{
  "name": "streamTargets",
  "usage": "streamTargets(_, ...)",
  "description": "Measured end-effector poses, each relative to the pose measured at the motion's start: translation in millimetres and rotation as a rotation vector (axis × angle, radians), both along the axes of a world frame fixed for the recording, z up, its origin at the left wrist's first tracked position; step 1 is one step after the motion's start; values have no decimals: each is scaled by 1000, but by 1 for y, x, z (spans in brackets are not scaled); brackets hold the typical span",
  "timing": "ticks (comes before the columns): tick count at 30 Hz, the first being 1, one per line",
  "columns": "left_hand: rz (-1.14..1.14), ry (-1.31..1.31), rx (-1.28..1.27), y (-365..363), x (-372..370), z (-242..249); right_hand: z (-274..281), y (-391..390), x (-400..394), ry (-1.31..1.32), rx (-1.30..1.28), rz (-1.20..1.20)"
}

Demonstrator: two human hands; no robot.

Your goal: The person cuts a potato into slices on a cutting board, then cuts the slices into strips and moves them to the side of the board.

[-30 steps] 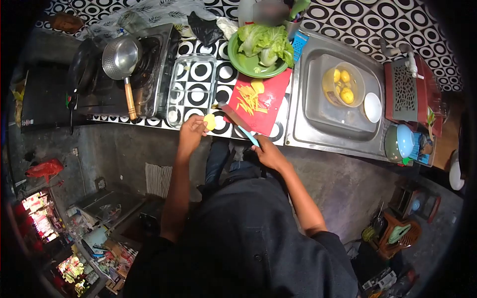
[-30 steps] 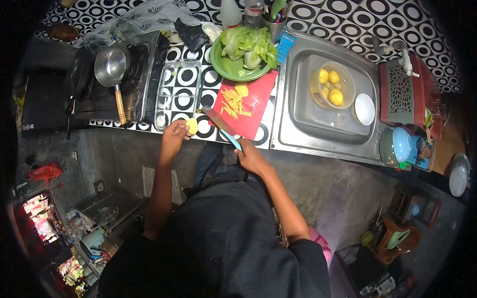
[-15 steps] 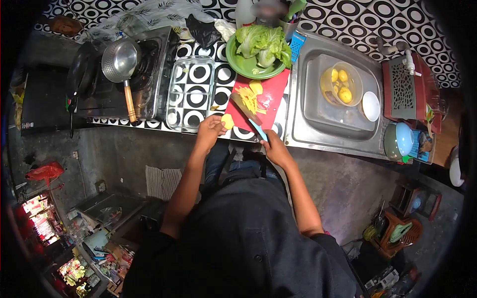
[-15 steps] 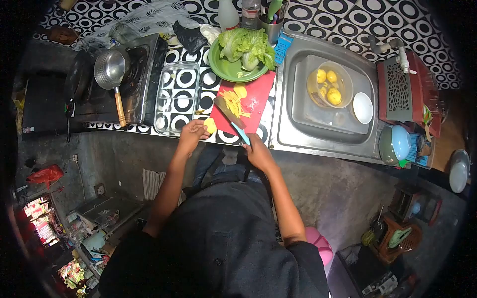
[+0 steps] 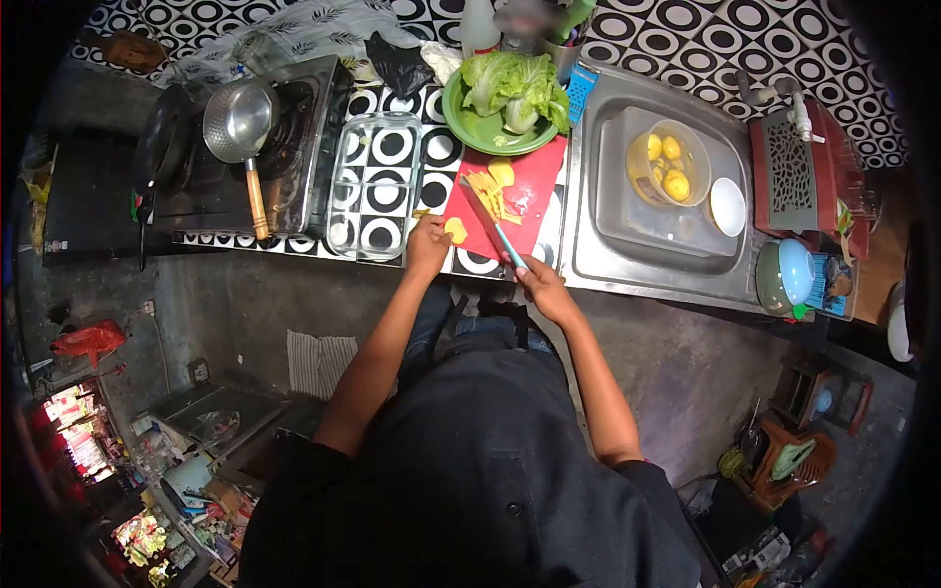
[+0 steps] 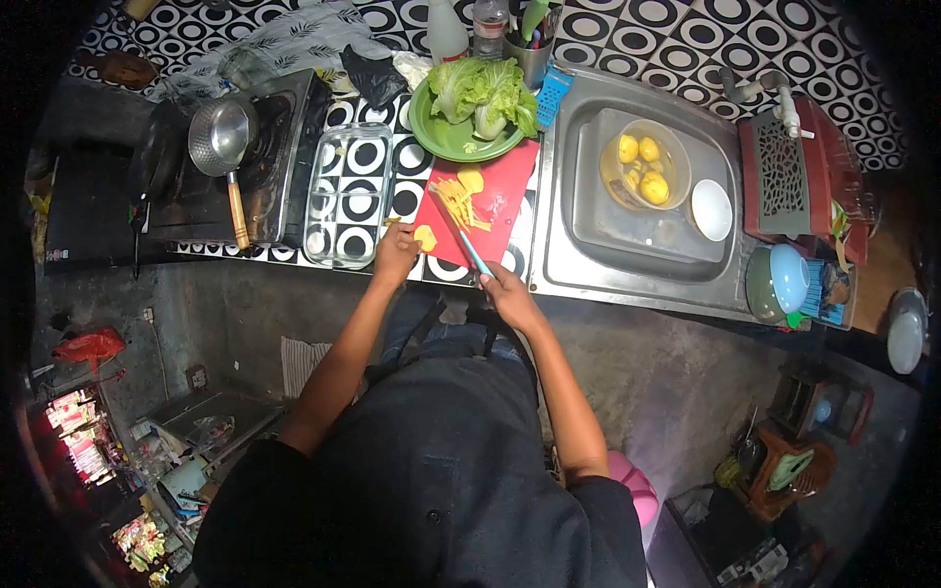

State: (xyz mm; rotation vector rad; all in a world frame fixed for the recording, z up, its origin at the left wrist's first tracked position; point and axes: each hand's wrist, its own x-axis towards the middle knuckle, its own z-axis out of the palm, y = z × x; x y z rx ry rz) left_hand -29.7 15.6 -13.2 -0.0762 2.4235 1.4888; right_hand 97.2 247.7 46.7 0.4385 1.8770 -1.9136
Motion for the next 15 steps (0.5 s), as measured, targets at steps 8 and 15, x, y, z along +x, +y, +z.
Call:
streamTargets(8,3,273,-309,13,12,7,4,-20,13,276,271,53)
streamTargets(15,-211,467,-451,10,18,27,-3,-32,20,290,276,28)
